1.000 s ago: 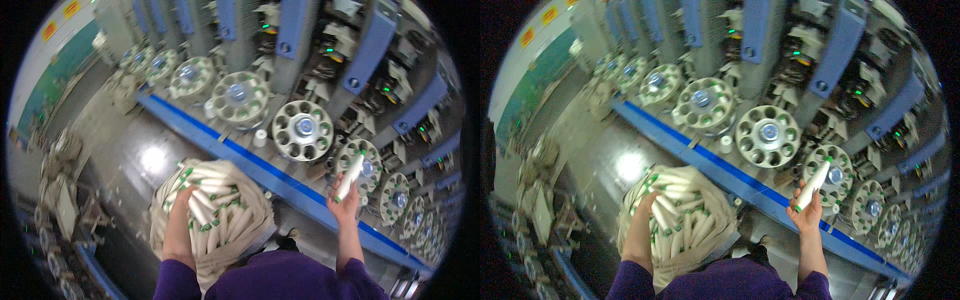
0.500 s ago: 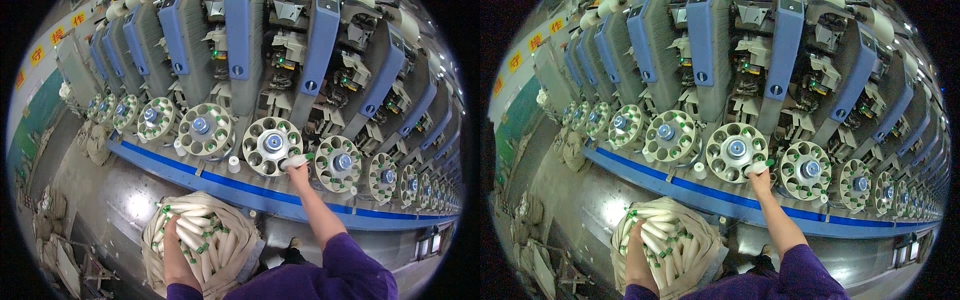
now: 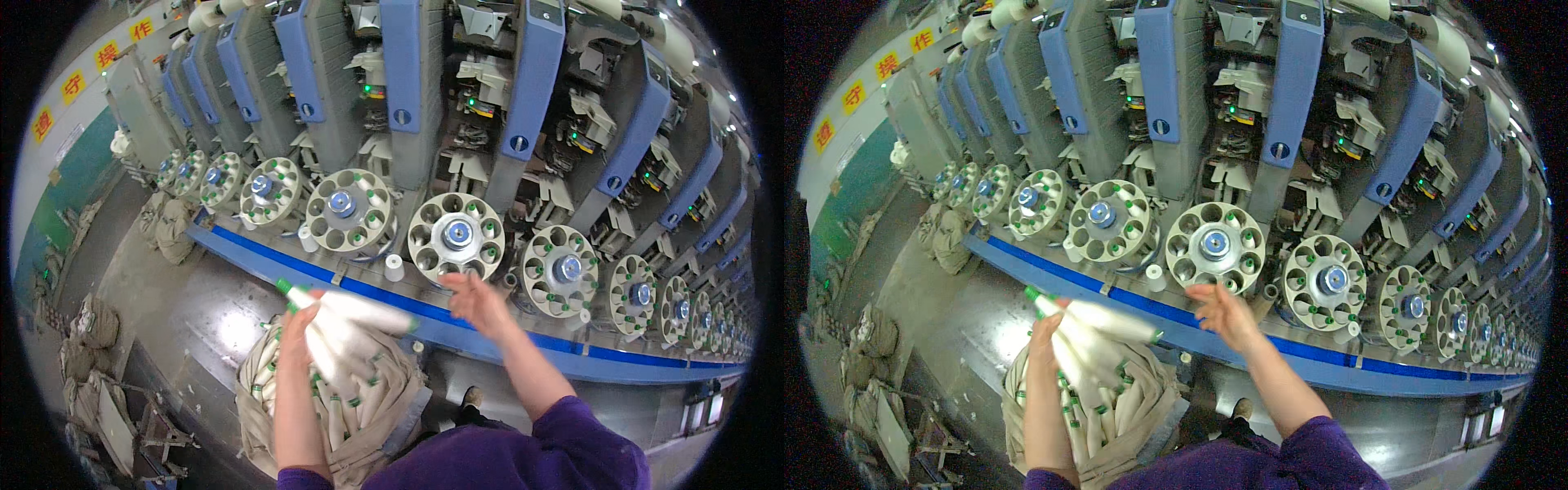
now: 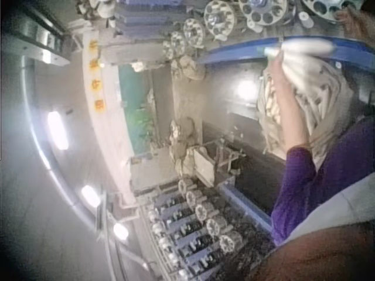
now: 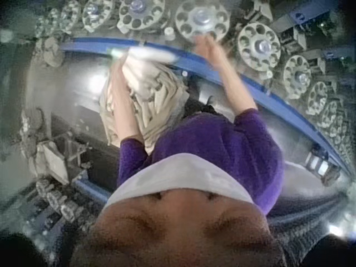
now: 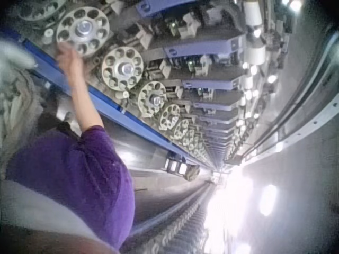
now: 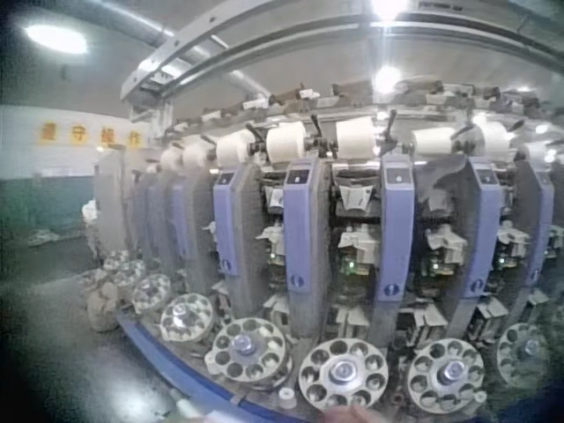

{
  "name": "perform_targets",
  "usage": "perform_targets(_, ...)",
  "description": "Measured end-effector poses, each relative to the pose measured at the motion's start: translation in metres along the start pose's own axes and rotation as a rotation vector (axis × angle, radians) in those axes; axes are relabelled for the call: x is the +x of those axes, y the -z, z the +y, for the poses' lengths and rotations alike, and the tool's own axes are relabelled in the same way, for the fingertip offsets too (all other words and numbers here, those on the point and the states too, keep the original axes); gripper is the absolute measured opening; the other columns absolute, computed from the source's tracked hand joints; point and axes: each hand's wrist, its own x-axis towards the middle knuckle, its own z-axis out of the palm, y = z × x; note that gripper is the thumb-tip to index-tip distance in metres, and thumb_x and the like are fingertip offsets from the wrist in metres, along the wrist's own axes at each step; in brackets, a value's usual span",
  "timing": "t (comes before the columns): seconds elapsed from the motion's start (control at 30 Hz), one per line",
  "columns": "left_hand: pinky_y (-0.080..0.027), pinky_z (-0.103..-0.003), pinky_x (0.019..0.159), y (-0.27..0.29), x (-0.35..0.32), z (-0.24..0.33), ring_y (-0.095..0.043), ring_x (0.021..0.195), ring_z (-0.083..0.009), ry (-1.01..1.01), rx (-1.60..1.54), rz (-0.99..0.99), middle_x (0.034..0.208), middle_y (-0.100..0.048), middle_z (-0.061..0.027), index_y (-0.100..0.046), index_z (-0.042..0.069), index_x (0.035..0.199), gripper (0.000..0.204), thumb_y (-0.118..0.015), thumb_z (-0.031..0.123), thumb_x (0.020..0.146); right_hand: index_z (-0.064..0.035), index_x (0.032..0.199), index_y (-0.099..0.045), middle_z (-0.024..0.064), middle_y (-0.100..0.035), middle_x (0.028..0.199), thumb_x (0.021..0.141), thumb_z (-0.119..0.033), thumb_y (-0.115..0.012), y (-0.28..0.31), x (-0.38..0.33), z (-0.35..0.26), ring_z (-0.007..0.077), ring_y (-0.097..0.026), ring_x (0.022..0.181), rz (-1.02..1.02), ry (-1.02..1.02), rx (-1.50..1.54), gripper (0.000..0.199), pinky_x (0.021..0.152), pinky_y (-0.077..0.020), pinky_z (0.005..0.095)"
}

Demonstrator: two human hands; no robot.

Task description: The person repeatedly picks white spools with green ends from a cloth bag and places them into slots on rotating circular fixtures on a textile machine. The person moves along the machine row, refilling empty slots as needed.

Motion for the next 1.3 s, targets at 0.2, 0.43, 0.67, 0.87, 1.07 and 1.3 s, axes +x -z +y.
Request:
perform_targets(0.2,-0.047,-0.044,0.090,-0.123,0.036,-0.001,-0.056,0.102,-0.0297,-0.052,-0.415,-0.131,0.114,-0.055,-0.0165,-0.044,0.006,0.125,0.053,-0.064,0.013,0.076,-0.0024,0.131,-0.037,0.0060,-0.050,0.078,0.090,-0.060,-0.034,-0.002,-0.017,-0.006,0.0101,-0.042,0.054,-0.578,-0.445,0.226,0.071,0.044,-0.0306,0.0221)
perform_targets(0.43,-0.046,-0.045,0.090,-0.190,0.053,-0.017,-0.055,0.104,-0.0305,-0.133,-0.336,-0.165,0.115,-0.054,-0.0174,-0.042,0.008,0.128,0.055,-0.062,0.014,0.077,-0.0061,0.092,-0.060,-0.0044,-0.037,0.053,0.091,-0.026,-0.053,0.109,-0.054,-0.112,0.0047,-0.026,0.040,-0.138,0.229,0.300,0.021,0.037,-0.0224,0.0222)
perform_targets(0.67,-0.046,-0.045,0.090,-0.238,0.077,-0.043,-0.056,0.103,-0.0303,-0.155,-0.229,-0.203,0.115,-0.054,-0.0178,-0.044,0.007,0.127,0.058,-0.064,0.016,0.073,-0.0053,0.119,-0.051,0.0098,-0.058,0.110,0.084,-0.013,-0.058,0.095,0.014,-0.105,0.0164,-0.056,0.092,-0.068,0.139,-0.058,0.037,0.077,-0.0456,0.0284)
perform_targets(0.87,-0.047,-0.042,0.090,-0.227,0.085,-0.045,-0.056,0.101,-0.0285,-0.190,-0.180,-0.143,0.113,-0.055,-0.0173,-0.047,0.005,0.124,0.055,-0.064,0.015,0.073,-0.0027,0.099,-0.058,0.0093,-0.058,0.112,0.080,-0.012,-0.055,0.129,0.027,-0.113,0.0278,-0.054,0.107,-0.161,0.164,0.703,0.021,0.097,-0.0362,0.0537)
perform_targets(1.07,-0.046,-0.041,0.091,-0.203,0.085,-0.041,-0.056,0.102,-0.0279,-0.257,-0.162,-0.090,0.114,-0.054,-0.0161,-0.047,0.003,0.125,0.057,-0.065,0.013,0.072,-0.0079,0.081,-0.054,-0.0048,-0.044,0.057,0.089,-0.022,-0.049,0.169,0.007,-0.141,0.0025,-0.039,0.046,0.213,0.273,0.693,0.017,0.040,-0.0292,0.0159)
perform_targets(1.3,-0.044,-0.039,0.092,-0.184,0.090,-0.042,-0.055,0.104,-0.0252,-0.340,0.077,-0.125,0.115,-0.055,-0.0131,-0.052,0.001,0.119,0.055,-0.070,0.015,0.069,-0.0075,0.099,-0.066,-0.0001,-0.061,0.086,0.086,-0.033,-0.061,0.049,0.064,-0.023,0.0060,-0.044,0.069,-0.004,0.022,-0.055,0.029,0.066,-0.0384,0.0214)
